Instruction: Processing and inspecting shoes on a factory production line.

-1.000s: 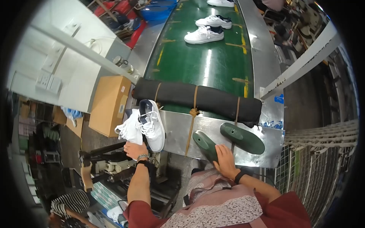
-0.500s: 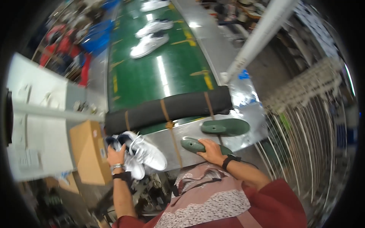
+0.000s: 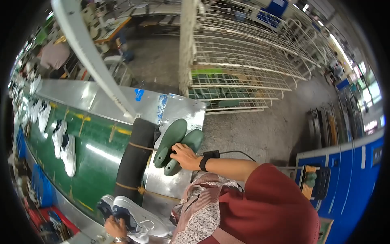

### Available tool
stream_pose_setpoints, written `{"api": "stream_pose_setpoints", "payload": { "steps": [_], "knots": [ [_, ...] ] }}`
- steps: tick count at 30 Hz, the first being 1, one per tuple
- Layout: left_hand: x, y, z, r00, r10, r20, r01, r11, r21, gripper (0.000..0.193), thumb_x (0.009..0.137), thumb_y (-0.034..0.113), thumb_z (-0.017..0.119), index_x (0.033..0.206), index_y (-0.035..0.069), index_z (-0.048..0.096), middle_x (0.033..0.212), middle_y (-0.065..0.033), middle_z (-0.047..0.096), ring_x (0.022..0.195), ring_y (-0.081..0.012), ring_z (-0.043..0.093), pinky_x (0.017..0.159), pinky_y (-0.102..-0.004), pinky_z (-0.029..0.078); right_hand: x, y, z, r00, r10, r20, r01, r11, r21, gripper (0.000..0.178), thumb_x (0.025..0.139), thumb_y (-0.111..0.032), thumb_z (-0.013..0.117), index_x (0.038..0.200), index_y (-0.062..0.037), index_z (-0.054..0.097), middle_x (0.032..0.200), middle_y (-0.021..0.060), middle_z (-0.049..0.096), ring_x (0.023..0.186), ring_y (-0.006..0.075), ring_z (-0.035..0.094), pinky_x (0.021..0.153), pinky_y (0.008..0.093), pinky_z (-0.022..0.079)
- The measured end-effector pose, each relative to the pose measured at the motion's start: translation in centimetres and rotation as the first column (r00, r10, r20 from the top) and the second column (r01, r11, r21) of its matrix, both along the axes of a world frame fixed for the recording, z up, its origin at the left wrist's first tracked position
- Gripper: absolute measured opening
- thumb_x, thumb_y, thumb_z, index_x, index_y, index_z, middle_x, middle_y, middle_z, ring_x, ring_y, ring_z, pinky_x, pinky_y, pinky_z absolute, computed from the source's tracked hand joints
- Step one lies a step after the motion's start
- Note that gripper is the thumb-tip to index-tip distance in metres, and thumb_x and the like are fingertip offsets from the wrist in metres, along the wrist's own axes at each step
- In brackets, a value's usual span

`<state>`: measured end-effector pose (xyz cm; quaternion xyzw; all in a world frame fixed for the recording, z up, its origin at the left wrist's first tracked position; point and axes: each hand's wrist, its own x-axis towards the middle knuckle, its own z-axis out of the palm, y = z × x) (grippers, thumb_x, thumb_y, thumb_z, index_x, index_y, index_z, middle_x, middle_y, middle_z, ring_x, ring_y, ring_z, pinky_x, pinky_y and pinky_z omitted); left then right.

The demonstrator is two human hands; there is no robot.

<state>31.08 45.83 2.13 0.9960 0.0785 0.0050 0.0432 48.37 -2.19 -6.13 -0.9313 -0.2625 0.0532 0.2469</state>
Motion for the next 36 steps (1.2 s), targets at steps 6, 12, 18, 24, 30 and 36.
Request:
{"api": "stream_pose_setpoints", "payload": {
  "steps": [6,12,18,24,30,36],
  "knots": [
    [17.9,2.0,4.1,0.994,-0.071,-0.088,0.087,0.978,0.192,0.047,0.066,0.014,0.078,0.111,0.005,0.067,0.102,-0.0187,0.066,0.099,-0.0401,0.062,0.086,-0.0513,0.046,-4.0,1.7,-1.4,0.53,-0.762,-0.372,0.825,0.565,0.017,0.096,0.081,-0.034,0.081,0.154,0.0033,0.032,0.146,0.0286,0.044,0.141,0.0465,0.038,0.117,0.05,0.038],
    [25.5,-11.1,-2.6,0.898,-0.416,0.145,0.439,0.867,-0.237,0.078,0.073,0.022,0.088,0.138,-0.006,0.054,0.134,-0.0283,0.06,0.128,-0.0464,0.054,0.11,-0.0503,0.041,-2.1,6.1,-3.6,0.047,-0.642,-0.766,0.95,0.265,-0.164,0.146,0.067,-0.06,0.09,0.151,0.0183,-0.001,0.153,0.039,0.026,0.145,0.0467,0.036,0.118,0.0429,0.039],
    [23.1,-26.9,-14.3,0.888,-0.436,-0.142,0.209,0.66,-0.721,0.085,0.072,0.03,0.09,0.14,-0.007,0.056,0.135,-0.0287,0.062,0.127,-0.0422,0.06,0.109,-0.0456,0.047,-5.0,3.8,-3.1,0.153,-0.564,-0.812,0.985,0.155,0.079,0.113,0.067,-0.029,0.083,0.155,0.0072,0.022,0.145,0.0314,0.048,0.135,0.0413,0.051,0.111,0.0413,0.044],
    [21.8,-28.9,-13.9,0.918,-0.364,-0.159,0.246,0.835,-0.492,0.079,0.07,0.022,0.084,0.14,-0.005,0.058,0.127,-0.0303,0.067,0.117,-0.0452,0.065,0.101,-0.0487,0.052,-8.4,-6.2,-2.5,0.264,0.134,-0.955,0.905,-0.376,0.197,0.047,0.087,-0.017,0.062,0.131,-0.0003,0.062,0.113,0.011,0.069,0.101,0.0199,0.065,0.093,0.0337,0.051],
    [19.1,-29.6,-14.2,0.953,-0.241,-0.184,0.132,0.875,-0.467,0.065,0.071,0.025,0.082,0.125,-0.007,0.067,0.1,-0.0293,0.074,0.096,-0.0469,0.072,0.085,-0.0508,0.056,-12.0,-18.1,-1.3,0.266,0.355,-0.896,0.904,-0.415,0.104,0.046,0.093,-0.024,0.067,0.133,-0.0017,0.06,0.12,0.0116,0.069,0.106,0.0231,0.068,0.097,0.0406,0.054],
    [15.5,-30.6,-14.0,0.864,-0.355,-0.358,0.227,0.908,-0.351,0.079,0.087,0.048,0.079,0.132,-0.014,0.06,0.123,-0.0318,0.064,0.116,-0.0484,0.059,0.096,-0.0568,0.05,-13.1,-32.8,-8.8,0.333,0.364,-0.87,0.79,-0.611,0.047,0.047,0.092,-0.019,0.068,0.134,0.0001,0.059,0.123,0.014,0.068,0.116,0.0261,0.066,0.104,0.0416,0.051]
  ]
}}
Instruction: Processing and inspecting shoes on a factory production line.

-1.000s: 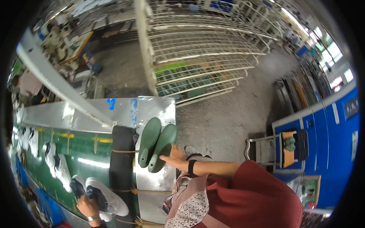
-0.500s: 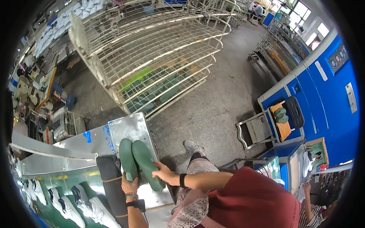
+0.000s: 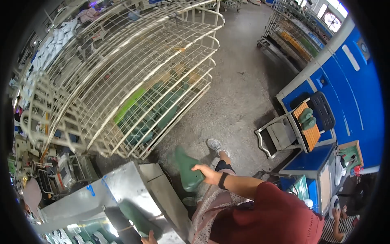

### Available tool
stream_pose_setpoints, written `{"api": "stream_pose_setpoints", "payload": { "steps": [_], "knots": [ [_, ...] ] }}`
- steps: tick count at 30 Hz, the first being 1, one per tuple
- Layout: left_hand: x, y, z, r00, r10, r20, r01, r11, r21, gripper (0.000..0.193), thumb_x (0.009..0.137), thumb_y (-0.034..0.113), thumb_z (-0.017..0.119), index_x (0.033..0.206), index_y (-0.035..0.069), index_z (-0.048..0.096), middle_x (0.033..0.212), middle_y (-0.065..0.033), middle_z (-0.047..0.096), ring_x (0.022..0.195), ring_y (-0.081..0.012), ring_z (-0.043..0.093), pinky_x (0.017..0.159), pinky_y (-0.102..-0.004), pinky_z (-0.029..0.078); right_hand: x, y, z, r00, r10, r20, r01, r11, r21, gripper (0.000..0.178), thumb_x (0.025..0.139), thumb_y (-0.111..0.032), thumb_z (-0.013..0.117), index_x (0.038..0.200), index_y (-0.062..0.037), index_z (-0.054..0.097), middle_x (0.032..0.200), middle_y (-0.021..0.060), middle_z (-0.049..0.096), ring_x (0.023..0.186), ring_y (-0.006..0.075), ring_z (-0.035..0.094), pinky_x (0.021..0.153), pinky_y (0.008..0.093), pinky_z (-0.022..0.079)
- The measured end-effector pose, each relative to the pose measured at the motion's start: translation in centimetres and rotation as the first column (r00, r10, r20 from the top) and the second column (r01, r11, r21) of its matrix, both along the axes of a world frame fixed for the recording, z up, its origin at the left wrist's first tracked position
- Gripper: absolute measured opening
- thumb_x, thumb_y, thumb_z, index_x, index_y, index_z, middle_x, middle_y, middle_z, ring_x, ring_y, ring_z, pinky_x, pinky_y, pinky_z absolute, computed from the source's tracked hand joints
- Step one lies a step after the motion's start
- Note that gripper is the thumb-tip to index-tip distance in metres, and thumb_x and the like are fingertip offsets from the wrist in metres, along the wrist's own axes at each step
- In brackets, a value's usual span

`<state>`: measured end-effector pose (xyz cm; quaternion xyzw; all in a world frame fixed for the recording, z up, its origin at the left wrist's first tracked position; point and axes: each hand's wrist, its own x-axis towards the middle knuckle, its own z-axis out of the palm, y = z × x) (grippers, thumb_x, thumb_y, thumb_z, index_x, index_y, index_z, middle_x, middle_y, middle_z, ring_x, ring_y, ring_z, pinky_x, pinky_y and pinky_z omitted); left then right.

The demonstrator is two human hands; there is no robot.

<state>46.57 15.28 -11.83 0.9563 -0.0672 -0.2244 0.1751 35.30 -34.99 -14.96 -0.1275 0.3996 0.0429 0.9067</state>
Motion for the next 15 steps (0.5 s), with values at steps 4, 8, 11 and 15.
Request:
{"api": "stream_pose_setpoints", "payload": {
  "steps": [4,8,11,15],
  "knots": [
    [-5.8,-7.6,3.4,0.699,0.714,-0.03,-0.713,0.7,0.045,0.059,0.089,0.032,0.079,0.129,-0.008,0.062,0.125,-0.0258,0.062,0.118,-0.0434,0.057,0.098,-0.0568,0.051,1.4,-13.8,-10.6,0.956,-0.177,-0.236,0.119,0.963,-0.241,0.055,0.087,-0.01,0.069,0.139,0.0014,0.054,0.12,0.0152,0.068,0.114,0.0287,0.066,0.097,0.0432,0.055],
    [-8.8,-21.9,3.5,0.477,0.878,0.024,-0.877,0.478,-0.055,0.053,0.09,0.027,0.078,0.127,-0.007,0.062,0.123,-0.0229,0.063,0.115,-0.0379,0.059,0.098,-0.0528,0.052,6.0,-28.9,-20.9,0.929,-0.333,-0.16,0.204,0.823,-0.529,0.066,0.086,-0.013,0.07,0.147,0.0002,0.048,0.127,0.0161,0.065,0.115,0.0288,0.064,0.097,0.0414,0.054],
    [-9.6,-31.9,2.1,0.439,0.891,-0.12,-0.898,0.43,-0.095,0.05,0.09,0.024,0.078,0.127,-0.006,0.062,0.122,-0.0211,0.064,0.113,-0.0343,0.06,0.097,-0.05,0.052,11.8,-39.7,-26.4,0.933,-0.325,-0.151,0.144,0.724,-0.675,0.085,0.086,-0.016,0.071,0.16,-0.0023,0.032,0.14,0.0192,0.059,0.126,0.0304,0.06,0.105,0.0407,0.049],
    [-10.1,-41.5,1.6,0.39,0.854,-0.345,-0.921,0.366,-0.134,0.047,0.09,0.021,0.077,0.127,-0.006,0.062,0.121,-0.0188,0.065,0.111,-0.0295,0.062,0.096,-0.0461,0.053,18.5,-49.7,-31.0,0.948,-0.296,-0.12,0.08,0.584,-0.808,0.099,0.088,-0.026,0.077,0.165,-0.0026,0.019,0.156,0.0257,0.045,0.144,0.0353,0.046,0.118,0.0433,0.039]
  ]
}}
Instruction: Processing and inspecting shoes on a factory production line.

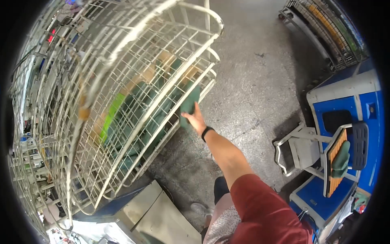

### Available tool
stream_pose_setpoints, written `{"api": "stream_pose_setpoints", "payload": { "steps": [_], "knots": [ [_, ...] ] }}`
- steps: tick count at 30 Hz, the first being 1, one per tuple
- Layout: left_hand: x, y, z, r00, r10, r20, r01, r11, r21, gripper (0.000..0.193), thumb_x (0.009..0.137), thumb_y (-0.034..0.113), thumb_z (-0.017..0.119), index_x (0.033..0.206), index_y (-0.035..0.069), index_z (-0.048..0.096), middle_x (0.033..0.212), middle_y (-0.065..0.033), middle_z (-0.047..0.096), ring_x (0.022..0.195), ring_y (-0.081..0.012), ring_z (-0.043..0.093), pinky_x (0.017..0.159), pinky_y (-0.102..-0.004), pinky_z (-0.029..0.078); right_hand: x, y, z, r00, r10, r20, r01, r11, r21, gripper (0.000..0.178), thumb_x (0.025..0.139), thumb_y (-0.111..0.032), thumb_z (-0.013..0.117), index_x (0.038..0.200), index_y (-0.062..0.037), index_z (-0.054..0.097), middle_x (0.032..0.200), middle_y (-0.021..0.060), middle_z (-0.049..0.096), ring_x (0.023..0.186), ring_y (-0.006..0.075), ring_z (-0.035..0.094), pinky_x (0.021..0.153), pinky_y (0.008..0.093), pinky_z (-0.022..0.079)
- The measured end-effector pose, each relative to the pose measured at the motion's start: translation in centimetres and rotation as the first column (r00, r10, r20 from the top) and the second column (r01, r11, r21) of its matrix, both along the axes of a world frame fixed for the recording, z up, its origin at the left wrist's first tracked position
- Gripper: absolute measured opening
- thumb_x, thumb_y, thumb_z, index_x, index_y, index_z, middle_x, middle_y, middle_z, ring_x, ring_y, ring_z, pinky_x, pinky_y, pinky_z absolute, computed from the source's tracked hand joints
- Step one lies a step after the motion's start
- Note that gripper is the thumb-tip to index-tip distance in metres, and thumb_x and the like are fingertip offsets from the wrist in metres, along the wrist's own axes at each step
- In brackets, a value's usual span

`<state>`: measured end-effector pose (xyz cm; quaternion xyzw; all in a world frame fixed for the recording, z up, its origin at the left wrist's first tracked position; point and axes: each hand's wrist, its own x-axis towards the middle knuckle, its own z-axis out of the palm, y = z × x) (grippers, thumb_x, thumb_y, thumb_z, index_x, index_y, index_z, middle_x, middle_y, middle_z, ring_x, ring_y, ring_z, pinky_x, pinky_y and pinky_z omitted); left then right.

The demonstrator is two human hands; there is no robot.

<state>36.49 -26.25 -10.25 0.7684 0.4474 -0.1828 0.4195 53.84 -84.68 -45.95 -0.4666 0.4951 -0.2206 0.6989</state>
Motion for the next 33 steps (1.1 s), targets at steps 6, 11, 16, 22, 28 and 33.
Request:
{"api": "stream_pose_setpoints", "payload": {
  "steps": [6,11,16,22,28,33],
  "knots": [
    [3.5,-12.0,-4.9,0.965,-0.174,-0.194,0.086,0.917,-0.39,0.039,0.093,0.019,0.073,0.124,-0.003,0.065,0.115,-0.0121,0.069,0.107,-0.0257,0.065,0.091,-0.0409,0.054,-8.5,5.1,4.8,0.828,0.56,0.014,-0.551,0.809,0.205,0.1,0.094,-0.044,0.07,0.166,-0.0038,0.014,0.17,0.0267,0.017,0.155,0.0391,0.026,0.126,0.0514,0.029],
    [6.5,-22.0,-12.2,0.925,-0.362,-0.115,0.168,0.662,-0.731,0.053,0.087,0.02,0.077,0.128,-0.01,0.061,0.121,-0.019,0.071,0.102,-0.0336,0.072,0.086,-0.0484,0.06,-21.1,14.7,16.1,0.719,0.429,0.546,-0.693,0.39,0.606,0.109,0.095,-0.06,0.066,0.167,-0.0055,0.005,0.163,0.0176,0.031,0.149,0.0276,0.034,0.118,0.0464,0.038],
    [8.8,-29.8,-14.0,0.756,-0.636,-0.154,0.402,0.637,-0.657,0.047,0.095,0.023,0.073,0.132,-0.004,0.058,0.124,-0.0133,0.067,0.114,-0.0256,0.067,0.072,-0.0402,0.064,-20.6,14.9,16.1,0.961,0.069,0.267,-0.248,0.64,0.727,0.11,0.087,-0.017,0.081,0.166,-0.0038,0.006,0.157,0.0214,0.037,0.142,0.0292,0.044,0.114,0.0384,0.042],
    [6.1,-23.4,-15.6,0.563,-0.817,0.122,0.818,0.53,-0.221,0.031,0.096,0.024,0.073,0.118,0.004,0.066,0.106,-0.0098,0.071,0.084,-0.0172,0.068,0.067,-0.0308,0.059,-8.1,3.8,7.0,0.986,-0.067,0.154,0.007,0.934,0.357,0.123,0.082,-0.022,0.088,0.164,-0.0037,-0.002,0.158,0.0269,0.034,0.141,0.0374,0.045,0.111,0.0473,0.046],
    [-1.1,-10.2,-15.4,0.685,-0.706,-0.177,0.678,0.708,-0.199,0.039,0.096,0.023,0.068,0.122,-0.005,0.065,0.113,-0.0167,0.07,0.104,-0.0272,0.067,0.091,-0.0391,0.052,-0.9,-3.7,0.7,0.865,0.501,-0.018,-0.499,0.859,-0.116,0.092,0.091,-0.027,0.08,0.164,-0.007,0.028,0.164,0.0216,0.037,0.15,0.0353,0.039,0.121,0.0459,0.038],
    [-8.0,-5.3,-12.3,0.693,-0.707,-0.145,0.697,0.707,-0.117,0.042,0.091,0.021,0.068,0.123,-0.005,0.063,0.112,-0.0149,0.071,0.094,-0.0277,0.067,0.084,-0.0413,0.053,-7.8,4.2,2.9,0.385,0.708,-0.592,-0.902,0.423,-0.081,0.038,0.09,-0.029,0.066,0.116,-0.0017,0.067,0.118,0.0249,0.07,0.109,0.0408,0.068,0.086,0.0517,0.055]
  ]
}}
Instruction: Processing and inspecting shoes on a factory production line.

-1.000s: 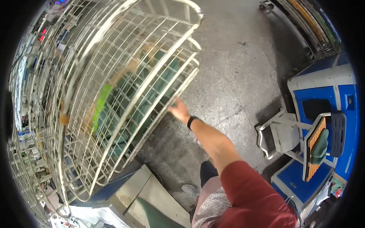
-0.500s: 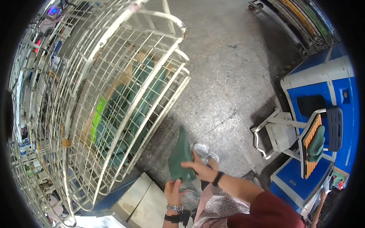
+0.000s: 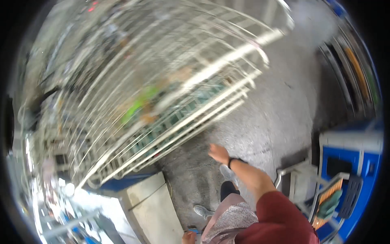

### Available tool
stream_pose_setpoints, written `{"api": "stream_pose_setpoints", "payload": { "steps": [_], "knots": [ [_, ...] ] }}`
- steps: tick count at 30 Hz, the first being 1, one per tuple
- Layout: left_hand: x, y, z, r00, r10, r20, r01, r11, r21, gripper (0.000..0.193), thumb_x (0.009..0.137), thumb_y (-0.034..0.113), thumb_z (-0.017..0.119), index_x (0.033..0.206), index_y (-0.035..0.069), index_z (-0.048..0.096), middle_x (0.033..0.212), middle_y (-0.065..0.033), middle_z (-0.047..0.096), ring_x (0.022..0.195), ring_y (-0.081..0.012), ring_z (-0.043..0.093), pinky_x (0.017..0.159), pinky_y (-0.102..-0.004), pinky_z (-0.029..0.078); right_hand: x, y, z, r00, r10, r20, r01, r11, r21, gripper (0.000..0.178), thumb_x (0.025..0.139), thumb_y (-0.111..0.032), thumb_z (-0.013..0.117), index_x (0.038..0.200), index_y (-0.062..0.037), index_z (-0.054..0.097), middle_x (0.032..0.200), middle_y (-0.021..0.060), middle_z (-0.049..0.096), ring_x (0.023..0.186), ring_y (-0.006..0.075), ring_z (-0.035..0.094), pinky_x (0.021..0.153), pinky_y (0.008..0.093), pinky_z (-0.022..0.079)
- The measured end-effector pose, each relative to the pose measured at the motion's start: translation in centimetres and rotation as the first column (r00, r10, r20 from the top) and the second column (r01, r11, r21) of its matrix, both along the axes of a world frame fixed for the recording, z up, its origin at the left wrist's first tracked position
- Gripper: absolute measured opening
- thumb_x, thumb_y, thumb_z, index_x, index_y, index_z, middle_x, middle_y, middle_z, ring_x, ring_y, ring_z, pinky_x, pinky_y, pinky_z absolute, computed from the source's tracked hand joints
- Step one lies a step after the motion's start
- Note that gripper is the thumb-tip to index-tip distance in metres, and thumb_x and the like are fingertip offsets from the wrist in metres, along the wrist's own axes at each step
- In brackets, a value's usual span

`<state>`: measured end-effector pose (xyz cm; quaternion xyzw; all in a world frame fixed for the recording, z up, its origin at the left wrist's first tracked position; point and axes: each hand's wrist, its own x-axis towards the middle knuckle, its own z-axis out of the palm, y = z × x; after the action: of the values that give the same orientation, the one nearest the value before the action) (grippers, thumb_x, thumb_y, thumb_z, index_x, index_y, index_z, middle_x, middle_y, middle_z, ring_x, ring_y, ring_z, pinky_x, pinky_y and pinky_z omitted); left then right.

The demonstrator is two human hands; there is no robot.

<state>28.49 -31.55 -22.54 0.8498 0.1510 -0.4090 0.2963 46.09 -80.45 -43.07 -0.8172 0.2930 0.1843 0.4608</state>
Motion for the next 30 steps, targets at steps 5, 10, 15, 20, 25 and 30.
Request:
{"api": "stream_pose_setpoints", "payload": {
  "steps": [5,10,15,20,25,30],
  "knots": [
    [-8.1,-3.4,8.2,0.933,0.268,0.242,-0.275,0.961,-0.002,0.044,0.09,0.047,0.074,0.106,0.007,0.072,0.095,-0.0164,0.075,0.091,-0.039,0.072,0.08,-0.0481,0.056,-10.0,12.8,9.6,0.905,0.425,0.017,-0.424,0.898,0.121,0.026,0.084,-0.028,0.069,0.084,-0.0025,0.067,0.084,0.0203,0.068,0.085,0.036,0.068,0.073,0.0436,0.053],
    [-14.3,-3.6,15.6,0.651,0.616,0.443,-0.668,0.743,-0.052,0.046,0.094,0.043,0.07,0.115,0.003,0.066,0.104,-0.0237,0.074,0.101,-0.0423,0.071,0.087,-0.0491,0.056,-9.5,24.1,19.2,0.678,0.735,0.033,-0.627,0.554,0.547,0.042,0.093,-0.019,0.072,0.128,0.0019,0.062,0.103,0.0105,0.076,0.091,0.0181,0.071,0.076,0.0317,0.055],
    [-27.0,-3.2,18.4,0.041,0.832,0.554,-0.964,0.179,-0.197,0.044,0.092,0.036,0.072,0.121,0.004,0.066,0.107,-0.0205,0.075,0.102,-0.0388,0.072,0.091,-0.0477,0.057,-9.3,37.6,25.8,0.102,0.992,0.078,-0.946,0.073,0.315,0.047,0.095,-0.016,0.072,0.137,0.0005,0.059,0.11,0.0088,0.075,0.097,0.0158,0.07,0.08,0.0297,0.054],
    [-43.7,-6.7,19.4,-0.206,0.648,0.733,-0.974,-0.21,-0.088,0.054,0.081,0.023,0.08,0.128,0.003,0.062,0.126,-0.0233,0.067,0.116,-0.041,0.064,0.1,-0.0479,0.053,-22.5,52.1,31.4,-0.457,0.843,0.283,-0.847,-0.51,0.149,0.048,0.091,-0.017,0.076,0.133,0.0015,0.062,0.11,0.0149,0.076,0.1,0.0209,0.074,0.087,0.0332,0.058],
    [-63.1,-5.6,20.7,-0.046,0.552,0.833,-0.804,-0.515,0.297,0.094,0.065,0.011,0.089,0.147,0.0,0.043,0.144,-0.0281,0.05,0.132,-0.0479,0.049,0.113,-0.0513,0.041,-44.8,63.7,38.2,-0.851,0.276,0.447,-0.409,-0.883,-0.232,0.081,0.082,-0.011,0.078,0.154,-0.0035,0.041,0.133,0.0203,0.065,0.127,0.0373,0.061,0.107,0.0436,0.049],
    [-70.9,-3.0,18.7,-0.024,0.769,0.639,-0.883,-0.316,0.347,0.108,0.059,0.015,0.095,0.152,0.007,0.04,0.151,-0.0302,0.041,0.131,-0.0464,0.05,0.11,-0.0488,0.044,-67.3,67.6,39.6,-0.823,-0.322,0.468,-0.013,-0.813,-0.582,0.087,0.078,-0.008,0.076,0.156,-0.0022,0.038,0.157,0.0253,0.041,0.147,0.0433,0.037,0.121,0.0483,0.033]
  ]
}}
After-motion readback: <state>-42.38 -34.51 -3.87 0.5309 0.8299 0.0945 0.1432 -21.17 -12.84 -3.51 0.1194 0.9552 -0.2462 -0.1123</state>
